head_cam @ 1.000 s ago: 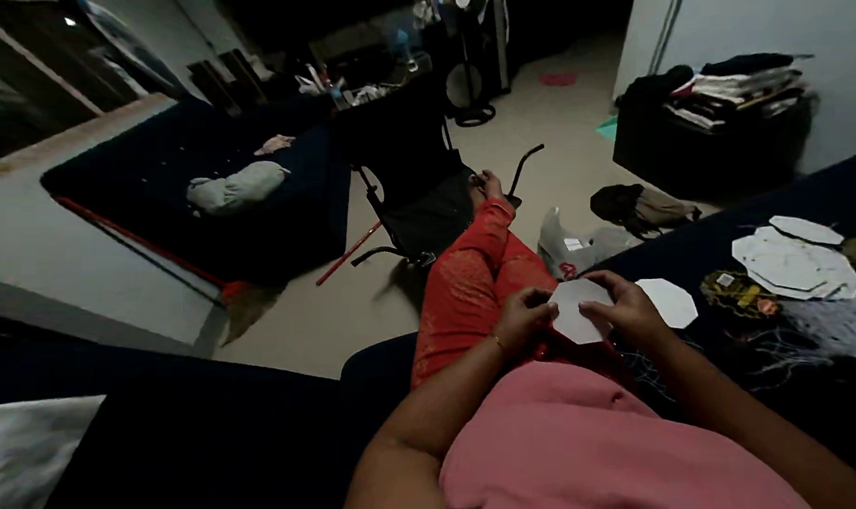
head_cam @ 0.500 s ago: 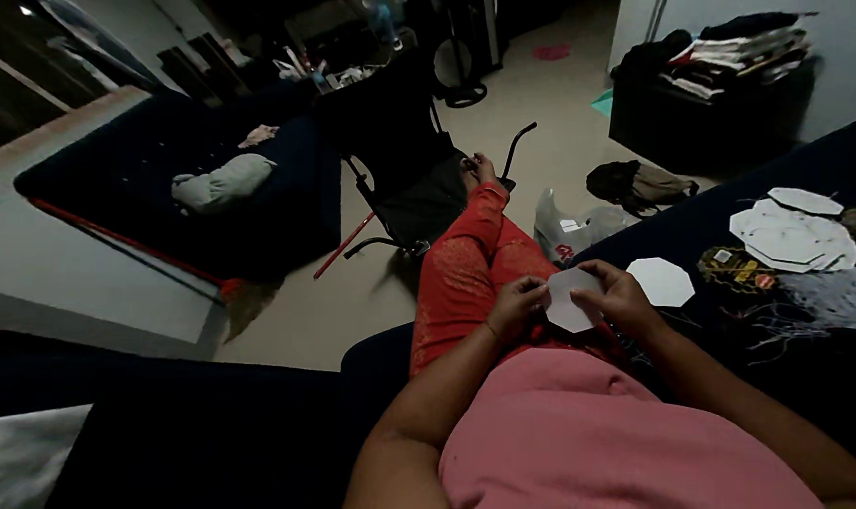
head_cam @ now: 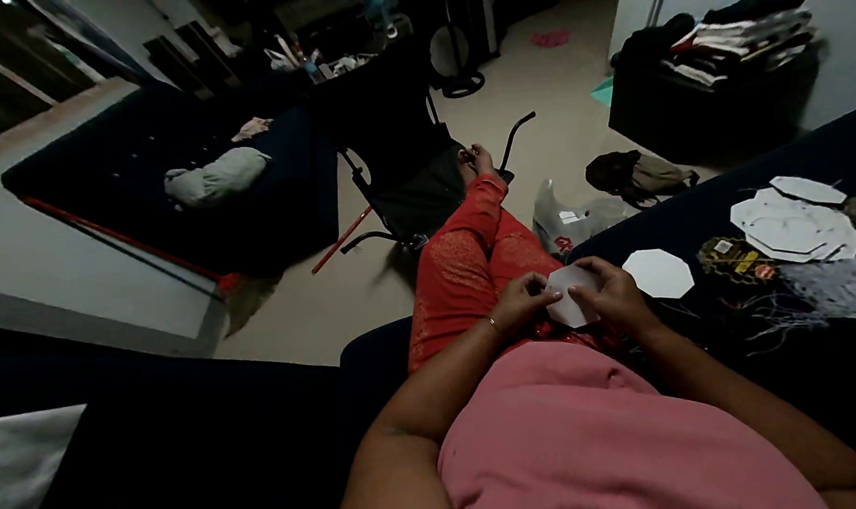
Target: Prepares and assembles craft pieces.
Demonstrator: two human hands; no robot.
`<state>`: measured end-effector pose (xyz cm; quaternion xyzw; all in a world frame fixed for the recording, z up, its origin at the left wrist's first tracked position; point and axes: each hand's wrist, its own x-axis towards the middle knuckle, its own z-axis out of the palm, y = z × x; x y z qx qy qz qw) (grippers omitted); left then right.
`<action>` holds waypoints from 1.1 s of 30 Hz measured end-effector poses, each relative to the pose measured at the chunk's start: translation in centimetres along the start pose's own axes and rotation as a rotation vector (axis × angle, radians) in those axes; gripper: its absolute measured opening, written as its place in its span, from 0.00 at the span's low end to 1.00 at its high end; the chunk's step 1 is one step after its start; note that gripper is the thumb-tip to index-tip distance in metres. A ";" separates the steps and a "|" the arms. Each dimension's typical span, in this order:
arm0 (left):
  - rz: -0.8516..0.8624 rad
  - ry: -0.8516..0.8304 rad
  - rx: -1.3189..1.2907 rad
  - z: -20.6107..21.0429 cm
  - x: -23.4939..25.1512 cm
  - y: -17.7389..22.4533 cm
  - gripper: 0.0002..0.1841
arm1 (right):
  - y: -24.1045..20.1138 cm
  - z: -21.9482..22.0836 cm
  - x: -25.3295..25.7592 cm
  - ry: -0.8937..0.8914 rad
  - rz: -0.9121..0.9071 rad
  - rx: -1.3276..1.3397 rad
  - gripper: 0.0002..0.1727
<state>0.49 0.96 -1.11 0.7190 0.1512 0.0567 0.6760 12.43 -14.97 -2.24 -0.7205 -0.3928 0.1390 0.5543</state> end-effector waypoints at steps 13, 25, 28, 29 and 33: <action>-0.076 0.016 -0.001 -0.1 0.0 0.3 0.07 | 1.3 0.0 -0.1 0.083 -0.096 0.009 0.20; 0.098 -0.024 0.120 0.2 0.6 0.2 0.26 | 1.8 -0.8 -0.5 -0.112 0.077 0.222 0.21; 0.104 0.018 0.175 0.7 0.7 0.7 0.12 | 1.1 -0.2 -0.6 -0.141 0.084 0.217 0.18; 0.093 0.040 0.181 0.7 0.7 0.7 0.11 | 1.2 -0.2 -0.6 -0.131 0.099 0.227 0.17; 0.050 0.078 0.151 0.4 0.6 0.3 0.10 | 1.9 -0.6 -0.7 -0.125 0.159 0.279 0.10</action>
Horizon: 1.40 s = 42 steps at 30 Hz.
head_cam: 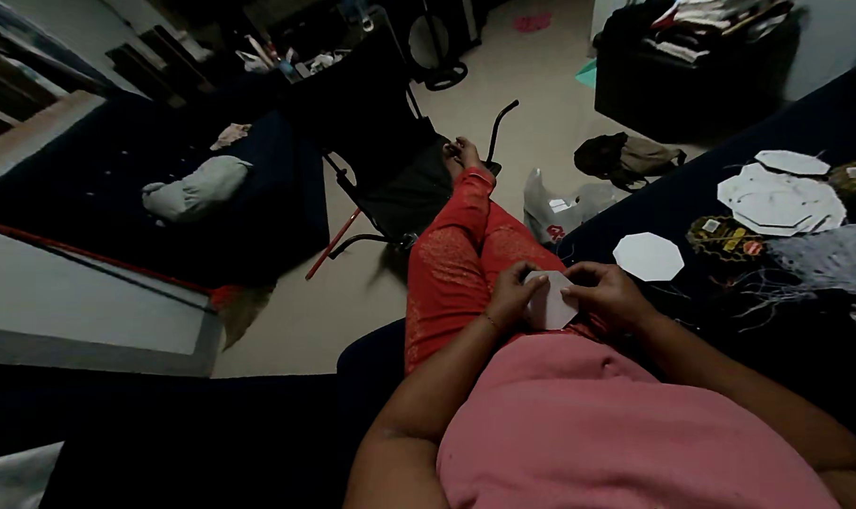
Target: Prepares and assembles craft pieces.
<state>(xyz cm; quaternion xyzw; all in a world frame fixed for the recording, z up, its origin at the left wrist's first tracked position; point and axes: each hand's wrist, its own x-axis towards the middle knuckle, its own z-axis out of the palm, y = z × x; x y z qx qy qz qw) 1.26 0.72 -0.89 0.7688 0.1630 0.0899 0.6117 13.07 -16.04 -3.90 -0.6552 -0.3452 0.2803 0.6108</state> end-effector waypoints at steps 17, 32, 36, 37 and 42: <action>-0.032 0.008 0.012 0.3 0.1 -0.1 0.09 | -1.5 0.5 -0.2 -0.014 0.127 -0.024 0.08; -0.059 0.021 0.068 -1.1 -0.3 -1.3 0.09 | 0.4 -3.8 -0.5 0.007 0.072 -0.392 0.13; -0.061 0.195 -0.064 -1.3 -0.3 -2.4 0.07 | 3.4 -10.5 -0.8 0.079 0.083 -0.642 0.07; -0.052 0.226 -0.095 -1.3 -0.3 -2.7 0.07 | 3.6 -11.6 -1.0 0.066 0.131 -0.696 0.06; -0.043 0.276 -0.119 -1.5 0.0 -3.0 0.06 | 3.3 -10.9 -1.0 -0.066 0.291 -0.785 0.07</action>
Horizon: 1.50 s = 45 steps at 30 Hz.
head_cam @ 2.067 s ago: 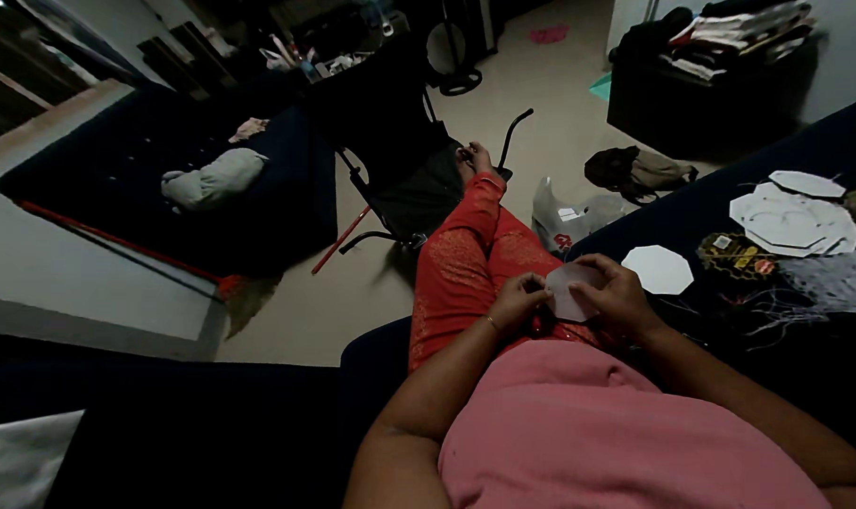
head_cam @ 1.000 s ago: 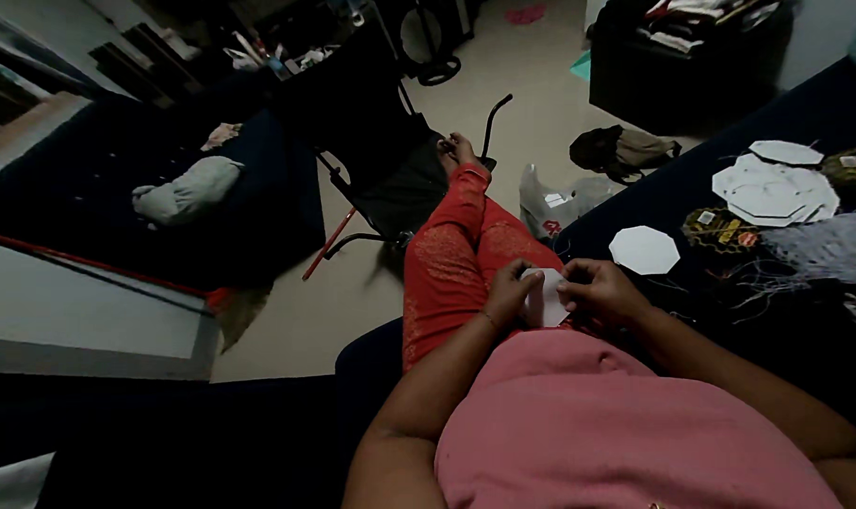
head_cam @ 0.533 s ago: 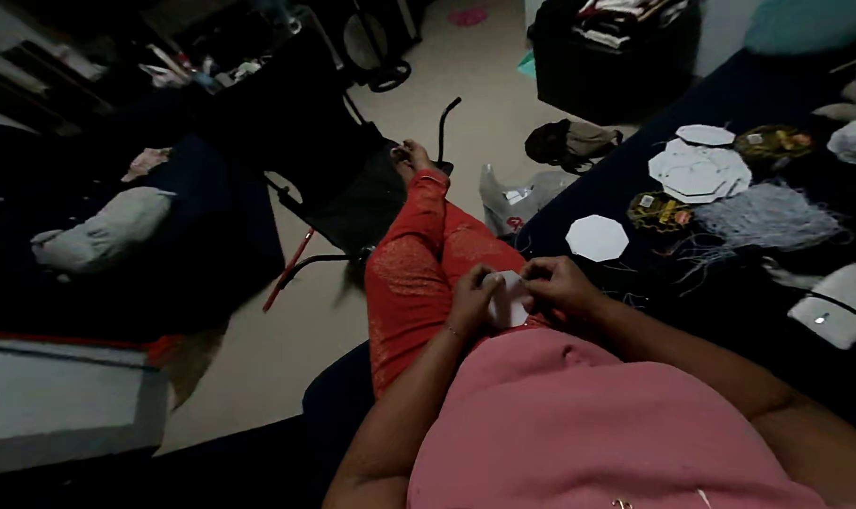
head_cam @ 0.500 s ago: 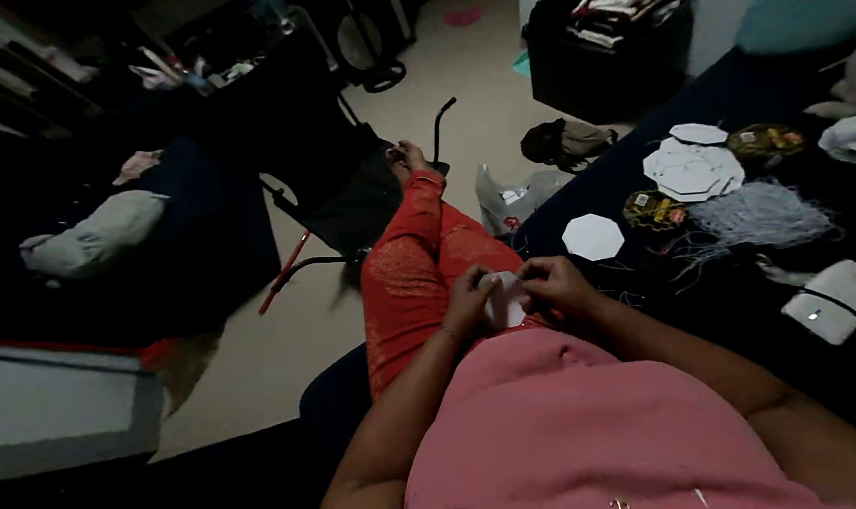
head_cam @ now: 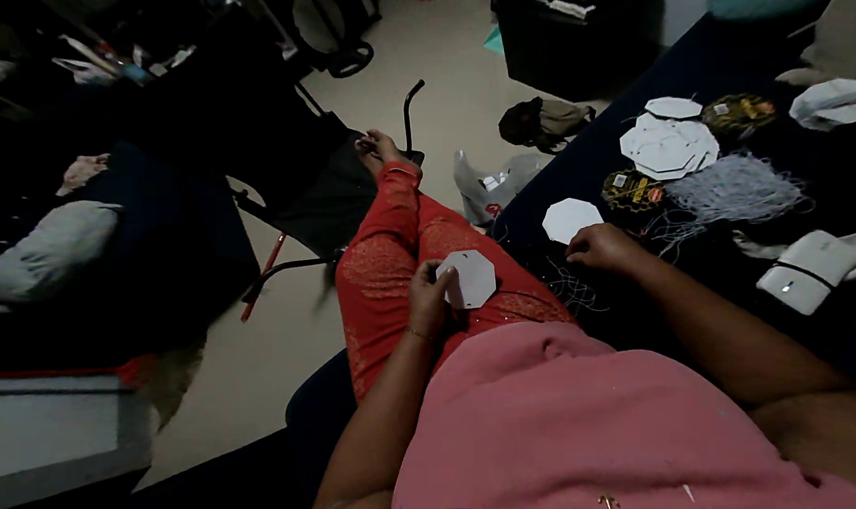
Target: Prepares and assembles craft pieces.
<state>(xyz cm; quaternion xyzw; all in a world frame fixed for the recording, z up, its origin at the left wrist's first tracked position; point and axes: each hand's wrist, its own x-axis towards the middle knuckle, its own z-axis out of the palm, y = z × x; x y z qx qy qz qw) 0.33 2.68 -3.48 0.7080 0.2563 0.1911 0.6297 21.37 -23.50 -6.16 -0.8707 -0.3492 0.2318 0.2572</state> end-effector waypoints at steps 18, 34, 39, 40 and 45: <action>-0.025 -0.008 -0.006 -0.1 -0.1 0.1 0.07 | -2.5 6.0 -0.3 0.139 -0.033 -0.165 0.12; 0.157 -0.033 0.076 1.2 -1.5 2.5 0.08 | -11.8 2.2 -2.3 0.281 -0.387 0.475 0.09; 0.221 -0.066 0.127 1.5 -1.8 2.8 0.09 | -12.7 3.1 -2.2 0.359 -0.433 0.350 0.10; 0.227 -0.083 0.144 1.6 -1.9 2.8 0.10 | -12.9 3.1 -2.3 0.365 -0.430 0.322 0.10; 0.263 -0.114 0.199 1.7 -2.0 2.9 0.15 | -13.2 3.4 -2.4 0.396 -0.420 0.229 0.09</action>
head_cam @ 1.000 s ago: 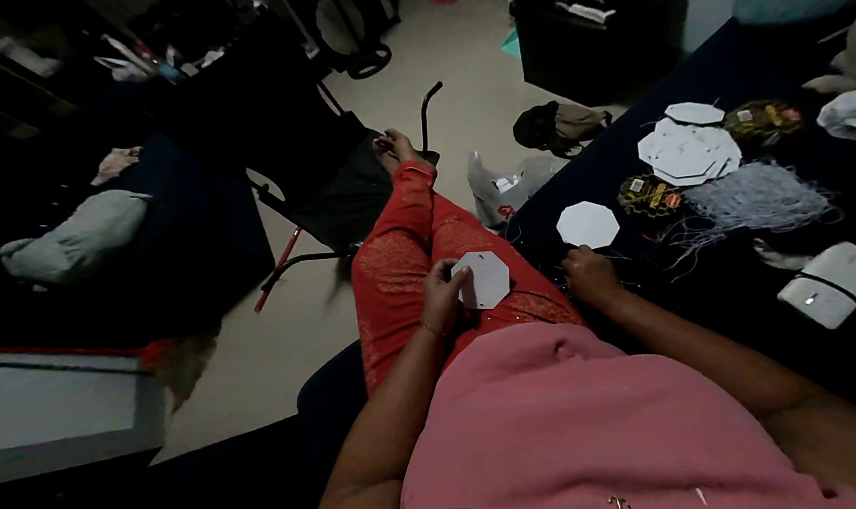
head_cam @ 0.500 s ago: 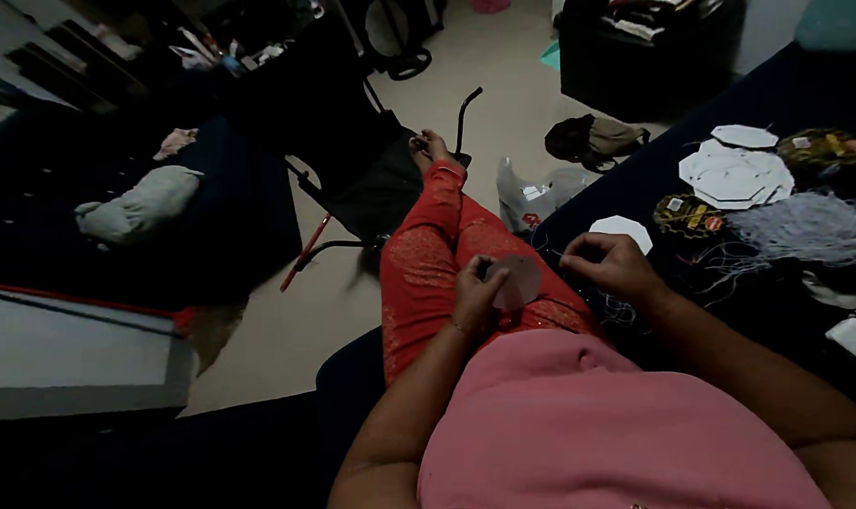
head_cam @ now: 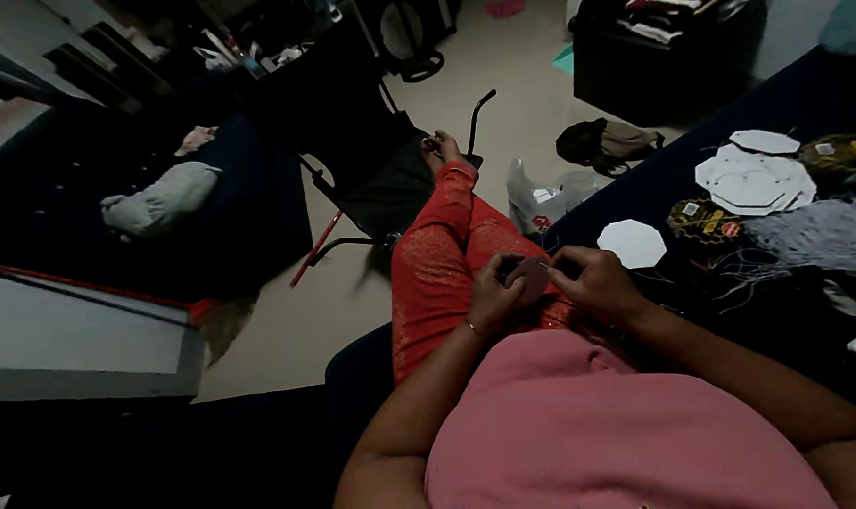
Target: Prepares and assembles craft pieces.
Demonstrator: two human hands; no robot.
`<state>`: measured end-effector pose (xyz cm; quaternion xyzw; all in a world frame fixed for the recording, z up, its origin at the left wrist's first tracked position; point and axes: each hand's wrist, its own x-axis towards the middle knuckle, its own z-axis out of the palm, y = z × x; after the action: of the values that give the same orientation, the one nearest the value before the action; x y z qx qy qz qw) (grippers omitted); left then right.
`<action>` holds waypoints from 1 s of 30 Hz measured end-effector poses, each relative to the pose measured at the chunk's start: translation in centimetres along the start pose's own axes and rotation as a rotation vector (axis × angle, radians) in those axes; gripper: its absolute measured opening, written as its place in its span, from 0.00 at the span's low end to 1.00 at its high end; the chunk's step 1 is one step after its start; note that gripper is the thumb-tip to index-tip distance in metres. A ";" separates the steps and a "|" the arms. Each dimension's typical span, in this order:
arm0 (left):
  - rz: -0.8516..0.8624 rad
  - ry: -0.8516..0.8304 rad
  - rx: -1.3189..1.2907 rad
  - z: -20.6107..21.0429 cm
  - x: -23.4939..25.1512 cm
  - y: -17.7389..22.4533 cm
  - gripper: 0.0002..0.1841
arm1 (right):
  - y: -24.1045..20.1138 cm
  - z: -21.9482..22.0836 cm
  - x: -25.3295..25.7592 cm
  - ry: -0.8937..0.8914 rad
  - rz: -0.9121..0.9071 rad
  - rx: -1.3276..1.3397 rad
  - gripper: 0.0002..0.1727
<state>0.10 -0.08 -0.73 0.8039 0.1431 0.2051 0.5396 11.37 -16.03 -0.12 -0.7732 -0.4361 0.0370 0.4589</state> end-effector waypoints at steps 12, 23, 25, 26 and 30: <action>0.036 -0.012 -0.007 0.2 0.1 -0.2 0.18 | 0.4 0.6 -0.1 0.043 -0.069 -0.037 0.10; 0.043 -0.070 0.062 0.3 0.0 -0.1 0.20 | 0.7 1.0 0.2 0.038 -0.059 -0.049 0.10; 0.040 -0.108 0.086 0.2 0.0 0.0 0.23 | 0.6 0.9 0.2 0.027 -0.052 -0.051 0.10; 0.046 -0.127 0.102 0.2 0.0 0.1 0.24 | 0.6 0.9 0.2 0.023 -0.050 -0.052 0.10; 0.126 -0.190 0.156 0.2 -0.1 0.6 0.23 | 0.8 0.9 0.0 0.028 -0.060 -0.045 0.10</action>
<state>0.10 -0.50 -0.24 0.8666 0.0560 0.1499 0.4726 11.50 -15.59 -1.18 -0.7703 -0.4534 0.0024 0.4485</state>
